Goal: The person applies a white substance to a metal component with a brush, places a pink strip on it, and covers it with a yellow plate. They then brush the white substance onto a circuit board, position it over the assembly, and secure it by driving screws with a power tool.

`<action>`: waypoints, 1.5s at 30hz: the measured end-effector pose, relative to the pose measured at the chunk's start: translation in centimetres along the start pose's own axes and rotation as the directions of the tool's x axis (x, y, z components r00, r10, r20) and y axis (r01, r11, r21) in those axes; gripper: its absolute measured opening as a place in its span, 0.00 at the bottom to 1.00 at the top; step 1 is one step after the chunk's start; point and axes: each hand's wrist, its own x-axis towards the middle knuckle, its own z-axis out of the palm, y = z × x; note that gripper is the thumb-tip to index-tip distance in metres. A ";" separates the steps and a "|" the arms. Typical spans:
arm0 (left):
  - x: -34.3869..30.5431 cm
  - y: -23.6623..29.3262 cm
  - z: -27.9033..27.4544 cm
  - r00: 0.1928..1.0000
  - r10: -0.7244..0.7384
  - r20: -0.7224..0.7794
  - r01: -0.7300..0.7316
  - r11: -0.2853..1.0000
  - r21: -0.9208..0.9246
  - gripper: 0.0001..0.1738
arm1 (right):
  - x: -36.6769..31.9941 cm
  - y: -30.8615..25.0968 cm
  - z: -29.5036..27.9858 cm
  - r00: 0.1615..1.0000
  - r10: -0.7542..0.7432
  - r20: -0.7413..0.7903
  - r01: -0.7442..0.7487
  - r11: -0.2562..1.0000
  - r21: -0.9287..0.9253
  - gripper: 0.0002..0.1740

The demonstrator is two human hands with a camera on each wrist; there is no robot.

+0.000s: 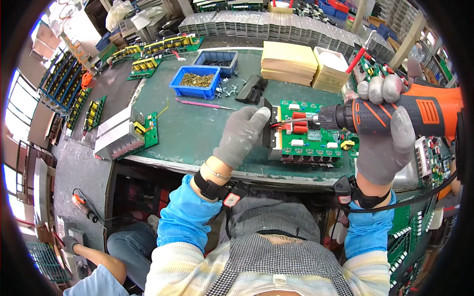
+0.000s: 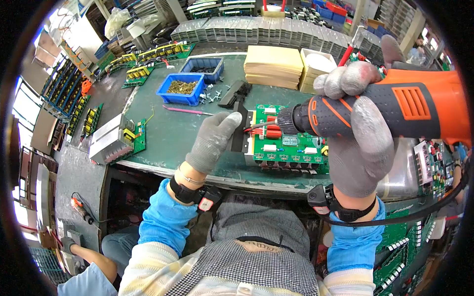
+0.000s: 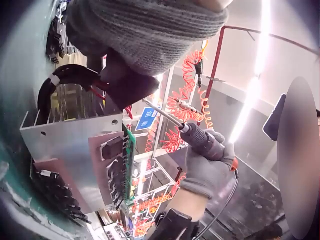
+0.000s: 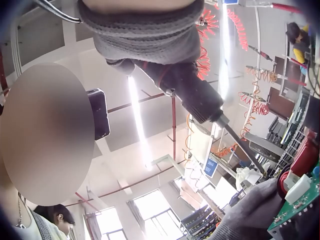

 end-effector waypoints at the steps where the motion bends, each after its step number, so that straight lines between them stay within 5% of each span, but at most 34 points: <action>1: 0.3 -0.5 0.0 0.998 0.065 -0.005 -0.065 0.996 0.060 0.20 | 0.2 0.4 0.1 1.000 -0.025 -0.002 0.025 0.999 0.021 0.34; 6: -0.1 1.4 -0.1 0.990 0.139 0.021 -0.140 0.962 0.235 0.22 | 1.3 2.2 0.4 0.991 -0.133 -0.030 0.136 0.983 0.125 0.35; 10: 0.1 2.1 -0.5 0.987 0.135 0.082 -0.154 0.941 0.301 0.24 | 1.7 3.3 0.6 0.992 -0.016 -0.126 0.026 0.996 0.080 0.36; 13: 0.5 1.8 -0.5 0.989 0.127 0.069 -0.143 0.940 0.311 0.25 | 1.6 3.6 1.4 0.988 0.038 -0.151 -0.039 0.999 -0.007 0.27; 17: 0.5 1.6 -0.5 0.993 0.086 0.076 -0.105 0.949 0.297 0.24 | 1.7 4.4 1.6 0.989 0.017 -0.147 -0.003 0.996 0.093 0.37; 22: 0.8 1.4 -0.7 0.994 0.044 0.101 -0.077 0.937 0.342 0.20 | 2.0 5.0 1.0 0.990 0.077 -0.120 -0.067 0.994 0.086 0.33; 26: 0.8 1.6 -0.7 0.993 0.037 0.111 -0.071 0.944 0.321 0.20 | 2.9 4.0 2.3 0.989 0.114 -0.091 -0.119 0.991 -0.057 0.21; 28: 0.8 1.3 -0.6 0.992 0.079 0.101 -0.107 0.946 0.307 0.20 | 4.1 3.6 2.7 0.978 0.206 0.021 -0.198 0.961 -0.195 0.29; 31: 0.9 1.1 -0.5 0.992 -0.018 0.128 -0.005 0.984 0.178 0.20 | 6.0 4.5 3.8 0.972 0.187 0.139 -0.128 0.927 -0.353 0.30; 40: 0.5 2.2 -0.5 0.989 -0.050 0.137 0.024 0.983 0.183 0.19 | 8.1 7.1 4.4 0.939 0.282 0.198 -0.191 0.905 -0.380 0.15; 45: 1.0 1.0 -0.2 0.987 -0.062 0.147 0.058 0.998 0.032 0.22 | 7.9 7.5 4.6 0.948 0.257 0.188 -0.184 0.925 -0.334 0.21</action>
